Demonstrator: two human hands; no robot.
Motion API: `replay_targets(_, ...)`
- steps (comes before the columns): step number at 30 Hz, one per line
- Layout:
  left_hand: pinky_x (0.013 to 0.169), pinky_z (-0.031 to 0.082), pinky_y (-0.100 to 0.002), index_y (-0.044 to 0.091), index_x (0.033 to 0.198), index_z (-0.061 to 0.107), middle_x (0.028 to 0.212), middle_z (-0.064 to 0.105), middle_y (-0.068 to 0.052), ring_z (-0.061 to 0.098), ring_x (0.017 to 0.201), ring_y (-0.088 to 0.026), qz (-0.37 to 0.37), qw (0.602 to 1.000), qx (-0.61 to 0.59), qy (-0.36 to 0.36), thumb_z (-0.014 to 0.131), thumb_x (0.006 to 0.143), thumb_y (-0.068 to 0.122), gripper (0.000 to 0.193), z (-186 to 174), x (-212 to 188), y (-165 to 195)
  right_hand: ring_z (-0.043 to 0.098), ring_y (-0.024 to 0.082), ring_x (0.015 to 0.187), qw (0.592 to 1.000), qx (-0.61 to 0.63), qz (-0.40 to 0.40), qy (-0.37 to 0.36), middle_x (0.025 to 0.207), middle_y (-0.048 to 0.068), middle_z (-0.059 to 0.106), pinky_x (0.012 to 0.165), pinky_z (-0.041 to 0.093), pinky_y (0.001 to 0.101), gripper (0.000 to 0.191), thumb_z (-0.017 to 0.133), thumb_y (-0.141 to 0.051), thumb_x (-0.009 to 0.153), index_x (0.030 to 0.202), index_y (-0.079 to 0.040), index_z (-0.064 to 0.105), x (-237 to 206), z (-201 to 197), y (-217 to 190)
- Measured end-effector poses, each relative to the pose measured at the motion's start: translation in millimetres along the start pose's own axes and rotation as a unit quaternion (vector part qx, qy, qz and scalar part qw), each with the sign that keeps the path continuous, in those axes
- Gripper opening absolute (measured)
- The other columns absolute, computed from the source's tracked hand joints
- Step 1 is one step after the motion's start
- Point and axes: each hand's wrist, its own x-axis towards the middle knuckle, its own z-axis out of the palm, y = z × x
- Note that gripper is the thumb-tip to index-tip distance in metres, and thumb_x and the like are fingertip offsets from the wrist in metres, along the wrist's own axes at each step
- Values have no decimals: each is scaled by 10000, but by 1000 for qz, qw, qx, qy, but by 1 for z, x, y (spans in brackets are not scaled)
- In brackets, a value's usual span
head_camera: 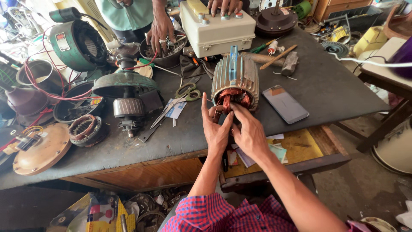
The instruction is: The person works on an electric motor stator, using a wooden stick and a screwdriver to adjust copper windings inside the stator slots. They also use a smartphone flashlight to illuminate the interior while continuing to manipulate the windings.
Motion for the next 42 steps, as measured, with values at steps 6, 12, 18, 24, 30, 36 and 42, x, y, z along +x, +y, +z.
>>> replay_targets(6, 1024, 495, -340, 97, 1671, 158, 1074, 677, -72, 642, 1038, -175, 12, 999, 36, -4, 767, 834, 25, 1037, -2, -2, 6, 614, 371, 1282, 990, 117, 83, -3, 1496, 198, 537, 985, 548, 371, 630, 649, 29, 854, 1464, -20, 502, -9, 5, -4)
replay_targets(12, 986, 480, -382, 130, 1614, 304, 1080, 711, -113, 674, 1036, -218, -6, 975, 193, 113, 848, 800, 213, 983, 16, -3, 7, 585, 429, 1271, 998, 48, 40, -20, 1529, 214, 503, 1025, 520, 438, 718, 636, 52, 798, 1488, -4, 447, -15, 5, 4)
replay_targets(18, 992, 462, -399, 127, 1585, 390, 1022, 748, -117, 636, 1063, -238, -21, 957, 231, 173, 841, 796, 228, 915, 31, -6, 0, 573, 464, 1264, 998, 56, -3, -11, 1512, 228, 497, 1013, 515, 463, 682, 664, 19, 814, 1466, 15, 461, -18, -4, 6)
replay_targets(24, 931, 505, -325, 120, 1586, 386, 966, 745, -61, 696, 934, -144, -42, 982, 104, 154, 805, 797, 168, 895, 27, -5, -4, 621, 432, 1269, 998, 36, -25, 36, 1488, 198, 575, 1030, 540, 455, 542, 593, 56, 838, 1371, -40, 562, -10, -9, 17)
replay_targets(30, 942, 479, -304, 105, 1585, 399, 954, 740, -75, 670, 917, -128, -22, 984, 63, 164, 821, 810, 141, 884, 31, -8, -6, 621, 464, 1192, 997, -38, -50, -36, 1466, 254, 535, 961, 554, 473, 681, 662, 58, 762, 1427, -30, 543, 19, -3, 34)
replay_targets(36, 1043, 413, -371, 130, 1590, 384, 1000, 736, -77, 641, 1036, -182, -35, 983, 113, 143, 817, 824, 153, 881, 29, -9, 0, 710, 388, 1039, 970, -199, -88, -106, 1473, 273, 505, 732, 620, 452, 727, 740, -37, 733, 1408, 67, 491, 31, 0, 45)
replay_targets(42, 1049, 413, -461, 108, 1590, 364, 1234, 553, -225, 523, 1186, -337, 148, 925, 326, 130, 793, 810, 230, 898, 21, -6, 36, 716, 457, 833, 972, -201, -58, -107, 1468, 227, 514, 734, 607, 502, 596, 700, -86, 819, 1379, 29, 531, 33, -4, 40)
